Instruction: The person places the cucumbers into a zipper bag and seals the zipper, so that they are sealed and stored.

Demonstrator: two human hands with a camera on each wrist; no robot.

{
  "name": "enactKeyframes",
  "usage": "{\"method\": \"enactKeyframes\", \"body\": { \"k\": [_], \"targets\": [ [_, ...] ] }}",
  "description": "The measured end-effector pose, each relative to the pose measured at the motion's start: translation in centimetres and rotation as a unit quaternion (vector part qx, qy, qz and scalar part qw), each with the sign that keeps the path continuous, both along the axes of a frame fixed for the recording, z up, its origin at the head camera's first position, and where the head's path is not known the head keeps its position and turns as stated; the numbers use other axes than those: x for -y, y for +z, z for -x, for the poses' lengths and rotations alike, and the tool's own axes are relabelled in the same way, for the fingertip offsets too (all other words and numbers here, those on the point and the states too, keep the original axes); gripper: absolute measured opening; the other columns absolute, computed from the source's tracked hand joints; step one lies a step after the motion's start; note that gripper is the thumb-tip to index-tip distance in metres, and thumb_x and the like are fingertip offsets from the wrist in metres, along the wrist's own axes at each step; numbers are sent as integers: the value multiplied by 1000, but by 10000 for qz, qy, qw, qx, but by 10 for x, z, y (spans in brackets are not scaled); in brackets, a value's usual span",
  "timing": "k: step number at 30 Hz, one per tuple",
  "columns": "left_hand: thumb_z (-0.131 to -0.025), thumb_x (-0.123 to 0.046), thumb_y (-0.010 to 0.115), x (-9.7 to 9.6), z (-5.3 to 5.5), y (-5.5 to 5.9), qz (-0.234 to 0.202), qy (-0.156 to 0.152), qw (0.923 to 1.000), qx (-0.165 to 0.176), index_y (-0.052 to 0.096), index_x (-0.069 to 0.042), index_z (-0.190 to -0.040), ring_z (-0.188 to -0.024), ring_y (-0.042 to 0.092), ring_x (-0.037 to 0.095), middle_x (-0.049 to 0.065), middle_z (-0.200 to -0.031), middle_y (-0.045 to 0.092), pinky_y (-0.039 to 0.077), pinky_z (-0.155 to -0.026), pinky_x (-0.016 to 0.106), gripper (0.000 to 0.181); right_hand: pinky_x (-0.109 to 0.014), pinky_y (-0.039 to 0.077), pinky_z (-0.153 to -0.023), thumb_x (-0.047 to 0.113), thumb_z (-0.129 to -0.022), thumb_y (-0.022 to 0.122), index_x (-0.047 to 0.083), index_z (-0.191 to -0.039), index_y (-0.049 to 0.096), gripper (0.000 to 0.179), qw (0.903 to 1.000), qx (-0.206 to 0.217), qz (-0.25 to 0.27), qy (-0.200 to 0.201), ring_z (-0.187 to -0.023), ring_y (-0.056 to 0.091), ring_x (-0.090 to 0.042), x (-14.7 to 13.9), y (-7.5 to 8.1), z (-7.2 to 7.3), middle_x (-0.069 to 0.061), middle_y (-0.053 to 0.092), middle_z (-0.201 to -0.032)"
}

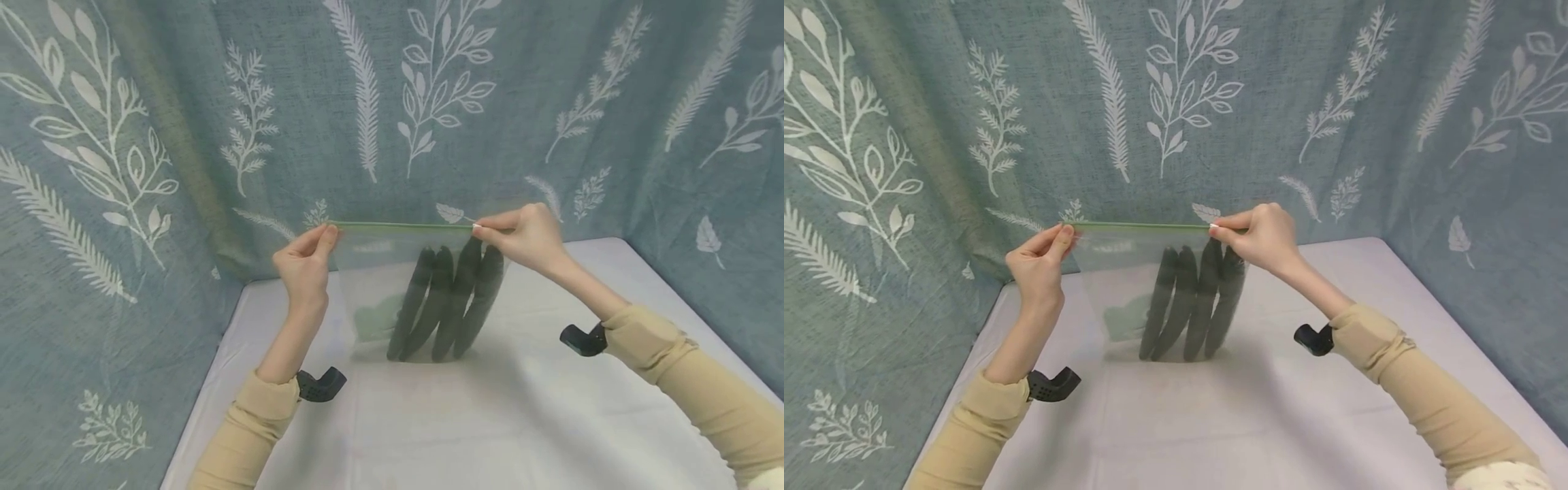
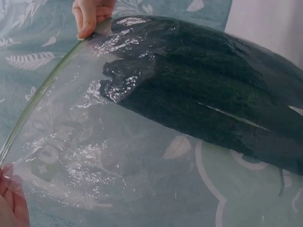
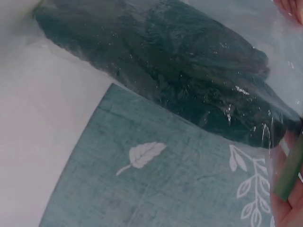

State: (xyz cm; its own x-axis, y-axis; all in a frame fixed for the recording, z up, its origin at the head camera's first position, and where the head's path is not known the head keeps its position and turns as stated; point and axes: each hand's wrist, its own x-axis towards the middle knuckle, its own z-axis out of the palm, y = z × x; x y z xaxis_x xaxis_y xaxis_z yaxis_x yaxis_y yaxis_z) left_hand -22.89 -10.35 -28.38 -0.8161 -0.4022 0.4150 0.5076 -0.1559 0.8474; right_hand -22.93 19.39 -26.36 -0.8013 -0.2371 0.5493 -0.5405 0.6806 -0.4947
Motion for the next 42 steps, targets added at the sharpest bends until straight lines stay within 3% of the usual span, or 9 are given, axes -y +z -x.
{"method": "enactKeyframes", "body": {
  "k": [13, 15, 17, 19, 22, 27, 34, 39, 42],
  "targets": [
    [-81, 2, 70, 13, 3, -7, 53, 345, 9993, -162, 74, -4, -85, -65, 69, 3, -15, -64, 71, 57, -73, 18, 9, -21, 11, -35, 27, -87, 68, 5, -104, 73, 28, 9956, 528, 370, -686, -32, 13, -3, -27, -5, -4, -20, 72, -92],
    [-81, 2, 70, 15, 4, -7, 65, 301, 9992, -257, 74, -4, -84, -65, 69, 3, -14, -65, 71, 57, -72, 18, 8, -18, 21, -36, 28, -88, 68, 5, -104, 73, 29, 9954, 535, 436, -665, -34, 41, -7, -27, -6, -2, -18, 72, -97],
    [-80, 0, 72, 16, 4, -7, 132, 231, 9992, -314, 75, -5, -83, -66, 69, 3, -14, -66, 71, 57, -73, 18, 6, -17, 40, -45, 32, -88, 67, 7, -106, 72, 31, 9933, 680, 629, -696, -57, 66, -16, -28, -10, -1, -16, 72, -101],
    [-80, -2, 73, 16, 4, -7, 194, 150, 9993, -295, 75, -7, -82, -68, 69, 2, -15, -67, 71, 57, -75, 19, 6, -27, 57, -67, 35, -90, 65, 7, -111, 70, 36, 9895, 952, 898, -621, -90, 71, -27, -30, -14, -1, -16, 70, -108],
    [-80, -3, 73, 16, 1, -7, 333, 67, 9992, -193, 75, -11, -82, -71, 69, 2, -17, -69, 71, 57, -78, 19, 8, -43, 53, -95, 40, -91, 62, 7, -119, 66, 44, 9785, 1399, 1432, -497, -113, 63, -25, -33, -24, -3, -15, 66, -119],
    [-81, -2, 71, 17, -4, -9, 403, 36, 9992, -30, 75, -14, -84, -72, 69, 2, -17, -69, 71, 56, -80, 19, 12, -37, 50, -101, 27, -93, 61, 4, -138, 47, 52, 9641, 1841, 1909, 168, -125, 54, -28, -31, -51, -6, -20, 53, -136],
    [-80, -7, 75, 16, -4, -13, 323, -82, 9994, -86, 73, -26, -76, -72, 68, 1, -17, -71, 72, 55, -78, 18, 20, -49, 44, -105, 18, -89, 66, 2, -150, 19, 78, 9450, 2646, 1519, 1176, -130, 45, -43, -17, -119, -1, -26, 41, -144],
    [-79, -13, 77, 19, -2, -18, 447, -435, 9976, -309, 74, -27, -78, -74, 68, 1, -16, -76, 73, 55, -76, 17, 15, -37, 54, -95, 11, -89, 65, 8, -151, 18, 77, 9319, 2609, 2139, 1328, -122, 54, -41, -8, -146, 0, -26, 47, -140],
    [-82, -15, 75, 29, 0, -25, 729, -1126, 9894, -552, 72, -20, -106, -95, 67, 4, -11, -99, 73, 54, -87, 18, 25, -28, 56, -90, 6, -88, 65, 9, -151, 18, 78, 9285, 2568, 2306, 1370, -111, 64, -22, -8, -149, -3, -28, 53, -132]
  ]
}}
